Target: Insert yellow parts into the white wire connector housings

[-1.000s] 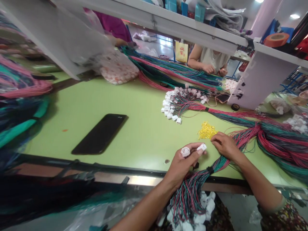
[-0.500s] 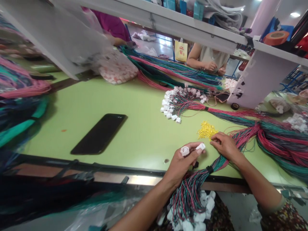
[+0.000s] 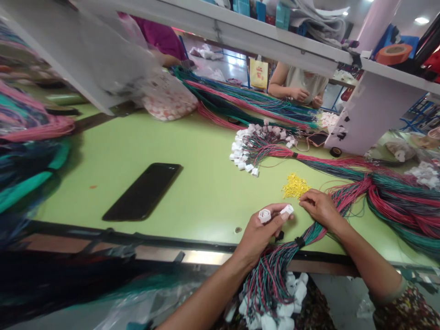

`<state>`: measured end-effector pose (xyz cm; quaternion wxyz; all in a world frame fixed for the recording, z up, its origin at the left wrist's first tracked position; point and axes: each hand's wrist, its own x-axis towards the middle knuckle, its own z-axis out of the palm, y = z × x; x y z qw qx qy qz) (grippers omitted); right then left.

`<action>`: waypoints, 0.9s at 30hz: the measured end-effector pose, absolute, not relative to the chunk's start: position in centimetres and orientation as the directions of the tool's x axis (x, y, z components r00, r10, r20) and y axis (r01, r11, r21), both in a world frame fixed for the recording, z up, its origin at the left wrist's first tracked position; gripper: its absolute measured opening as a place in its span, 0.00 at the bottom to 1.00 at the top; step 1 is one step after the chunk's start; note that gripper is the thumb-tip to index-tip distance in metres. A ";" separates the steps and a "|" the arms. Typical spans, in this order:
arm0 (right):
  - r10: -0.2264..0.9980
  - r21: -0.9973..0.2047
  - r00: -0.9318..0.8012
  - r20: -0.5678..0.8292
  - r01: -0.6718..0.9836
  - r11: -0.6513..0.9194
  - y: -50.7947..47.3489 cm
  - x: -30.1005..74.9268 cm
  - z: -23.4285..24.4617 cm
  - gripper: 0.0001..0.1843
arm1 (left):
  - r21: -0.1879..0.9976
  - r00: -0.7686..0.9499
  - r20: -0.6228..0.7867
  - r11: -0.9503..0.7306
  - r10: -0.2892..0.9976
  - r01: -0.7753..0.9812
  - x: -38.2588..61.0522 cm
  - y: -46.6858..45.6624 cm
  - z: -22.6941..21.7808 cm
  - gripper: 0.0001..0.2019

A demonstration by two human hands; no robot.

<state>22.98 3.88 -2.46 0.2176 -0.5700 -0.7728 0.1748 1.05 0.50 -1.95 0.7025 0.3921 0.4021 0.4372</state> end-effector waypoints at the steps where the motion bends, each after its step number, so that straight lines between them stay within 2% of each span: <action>1: 0.957 -0.518 -0.256 0.137 0.805 0.290 3.8 23.0 -2.5 0.06 | 0.902 0.295 -0.222 0.310 0.929 -0.299 1.0 0.5 -2.0 0.15; 6: 0.962 -0.524 -0.238 0.137 0.806 0.274 3.7 23.0 -2.5 0.02 | 0.899 0.292 -0.220 0.310 0.931 -0.309 0.9 0.3 -2.0 0.16; 23: 0.958 -0.533 -0.261 0.116 0.798 0.281 3.6 23.0 -2.6 0.09 | 0.900 0.285 -0.227 0.312 0.931 -0.304 1.2 0.4 -1.8 0.16; 27: 0.958 -0.535 -0.264 0.114 0.796 0.283 3.6 22.9 -2.4 0.07 | 0.901 0.288 -0.220 0.307 0.932 -0.307 1.1 0.3 -1.9 0.16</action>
